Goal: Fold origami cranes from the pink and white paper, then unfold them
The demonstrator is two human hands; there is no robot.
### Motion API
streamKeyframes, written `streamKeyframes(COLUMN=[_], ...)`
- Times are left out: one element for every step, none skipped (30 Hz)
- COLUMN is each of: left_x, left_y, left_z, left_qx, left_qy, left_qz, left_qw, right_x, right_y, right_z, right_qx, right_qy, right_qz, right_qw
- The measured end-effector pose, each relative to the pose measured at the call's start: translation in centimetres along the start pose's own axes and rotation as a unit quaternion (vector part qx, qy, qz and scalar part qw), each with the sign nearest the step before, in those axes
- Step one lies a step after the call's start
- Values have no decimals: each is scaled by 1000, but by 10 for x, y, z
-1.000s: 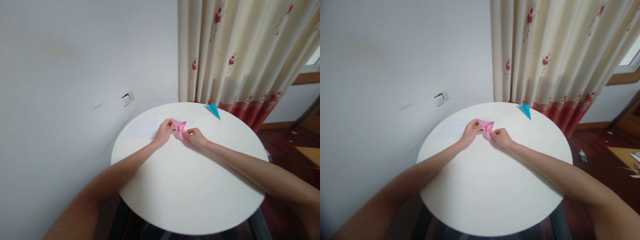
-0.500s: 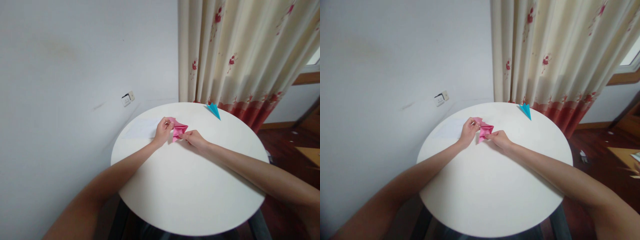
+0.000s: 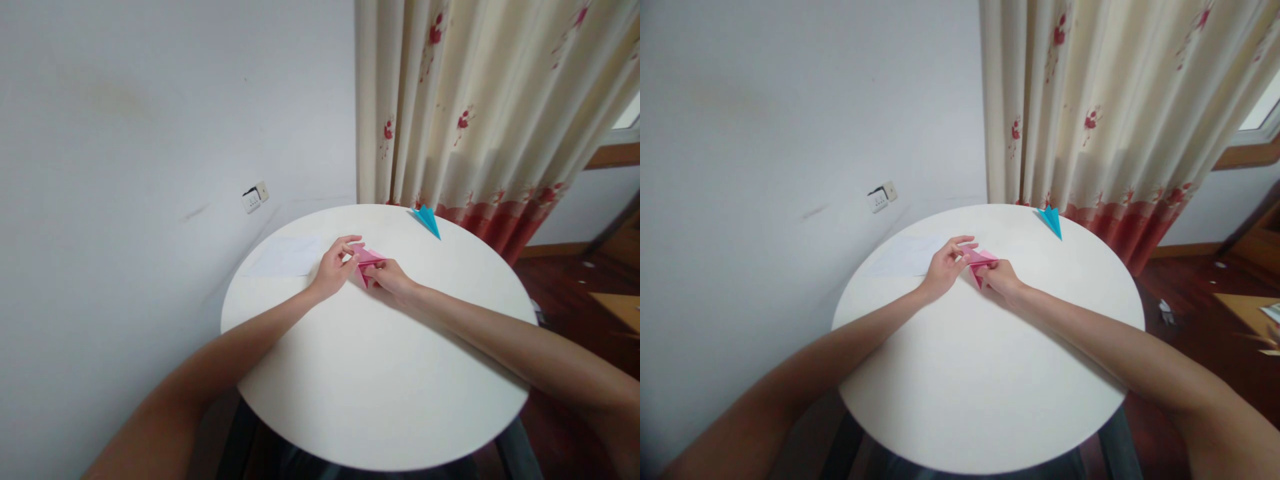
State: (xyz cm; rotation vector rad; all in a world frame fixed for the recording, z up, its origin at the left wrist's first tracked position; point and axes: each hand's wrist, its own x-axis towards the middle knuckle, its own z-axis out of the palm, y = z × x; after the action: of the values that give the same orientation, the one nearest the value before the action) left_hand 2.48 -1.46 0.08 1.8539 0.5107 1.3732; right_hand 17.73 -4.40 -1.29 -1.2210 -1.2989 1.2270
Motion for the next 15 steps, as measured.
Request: streamKeyframes(left_x=[0, 0, 0, 1, 2, 3, 4, 5, 7, 8, 9, 10, 11, 12, 12], left_y=[1, 1, 0, -1, -3, -6, -9, -13, -16, -20, -23, -26, -28, -30, -31], left_z=[1, 1, 0, -1, -3, -5, -8, -10, -13, -15, -17, -19, -21, -23, -25], left_qx=[-2, -4, -5, -4, -3, -2, 1, 3, 2, 0, -5, -14, -27, -43, -58], left_qy=[0, 2, 8, 16, 29, 47, 69, 94, 119, 144, 167, 186, 199, 208, 214], left_qz=[-4, -11, -18, -24, -31, -35, -40, -44, -49, -57, -67, -78, -90, -101, -110], left_qw=[1000, 1000, 1000, 1000, 999, 998, 997, 995, 992, 988, 984, 979, 975, 972, 969], right_x=[0, 0, -1, -1, -1, -1, 0, 0, 1, 2, 2, 3, 4, 5, 6], right_y=[0, 0, 0, 1, 1, 2, 2, 3, 3, 2, 2, 1, -1, -2, -3], right_z=[-1, -1, -2, -2, -3, -4, -4, -4, -5, -5, -6, -6, -7, -7, -8], right_qx=[-3, -8, -15, -24, -32, -39, -43, -45, -47, -48, -47, -43, -32, -10, 19], right_qy=[-4, -9, -12, -17, -22, -29, -36, -42, -48, -49, -45, -37, -28, -19, -10], right_qz=[-2, -5, -6, -5, -2, 1, 2, -2, -9, -17, -26, -34, -39, -42, -40], right_qw=[1000, 1000, 1000, 1000, 999, 999, 998, 998, 998, 997, 998, 998, 998, 999, 999])
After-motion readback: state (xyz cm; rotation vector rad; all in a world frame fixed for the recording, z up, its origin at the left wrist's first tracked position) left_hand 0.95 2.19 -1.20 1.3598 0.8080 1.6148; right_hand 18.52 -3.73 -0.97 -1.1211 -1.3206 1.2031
